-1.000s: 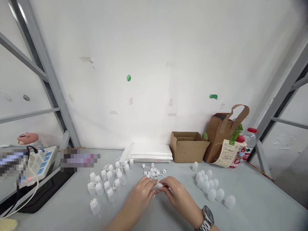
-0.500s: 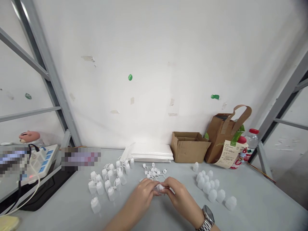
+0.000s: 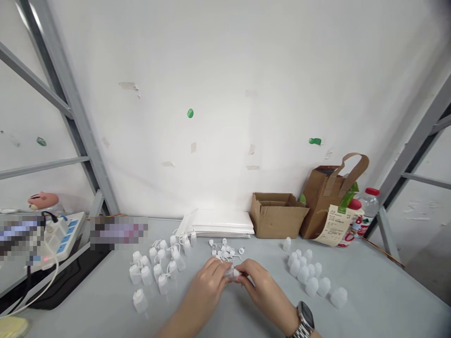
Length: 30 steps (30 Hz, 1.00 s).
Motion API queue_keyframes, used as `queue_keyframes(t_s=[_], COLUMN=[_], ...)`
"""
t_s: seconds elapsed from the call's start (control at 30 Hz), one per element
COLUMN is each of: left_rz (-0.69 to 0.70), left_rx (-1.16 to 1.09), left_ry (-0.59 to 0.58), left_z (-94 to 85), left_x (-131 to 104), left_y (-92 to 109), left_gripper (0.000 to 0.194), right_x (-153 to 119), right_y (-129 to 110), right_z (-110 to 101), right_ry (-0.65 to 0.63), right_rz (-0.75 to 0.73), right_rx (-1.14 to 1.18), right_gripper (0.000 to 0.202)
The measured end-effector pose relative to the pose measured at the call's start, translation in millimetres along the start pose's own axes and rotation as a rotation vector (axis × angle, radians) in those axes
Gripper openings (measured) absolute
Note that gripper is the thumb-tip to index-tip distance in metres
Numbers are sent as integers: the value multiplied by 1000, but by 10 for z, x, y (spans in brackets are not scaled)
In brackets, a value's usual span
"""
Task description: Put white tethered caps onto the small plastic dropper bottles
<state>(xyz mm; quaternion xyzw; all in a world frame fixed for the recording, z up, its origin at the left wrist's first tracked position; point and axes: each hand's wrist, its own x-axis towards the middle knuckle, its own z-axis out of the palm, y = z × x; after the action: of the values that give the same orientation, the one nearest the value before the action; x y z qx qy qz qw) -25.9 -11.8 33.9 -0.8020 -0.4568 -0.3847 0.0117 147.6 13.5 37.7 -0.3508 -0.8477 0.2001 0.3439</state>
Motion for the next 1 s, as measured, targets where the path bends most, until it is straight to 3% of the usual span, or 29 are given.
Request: queue_keyframes(t_s=[0.2,0.33,0.47,0.63,0.83,0.9,1.0], left_rz=[86,67,-10,-32,38,25,-42], left_rx=[29,59,34,-26,-28,-34,-61], left_ry=[50,86,121,104,122,112,77], left_z=[25,88,98,25,36,35,3], left_x=[-10,-45,-49,1,-10,-17,-11], left_y=[20,11,-11,-2,2,-1,4], left_gripper=[21,24,23,21,21,20,22], right_x=[13,30,18,-2,-3,0,2], right_y=[-19,-33,-40,-15,18,9,-13], right_z=[32,30,-14,-37,34,37,11], right_ry=[16,31,51,8,-10,-12,-20], right_rz=[26,51,11,-58,1,27,-1], right_rx=[-74,-118,-31,-9,-131,-149,-134], right_gripper=[21,28,14,16,16,19,7])
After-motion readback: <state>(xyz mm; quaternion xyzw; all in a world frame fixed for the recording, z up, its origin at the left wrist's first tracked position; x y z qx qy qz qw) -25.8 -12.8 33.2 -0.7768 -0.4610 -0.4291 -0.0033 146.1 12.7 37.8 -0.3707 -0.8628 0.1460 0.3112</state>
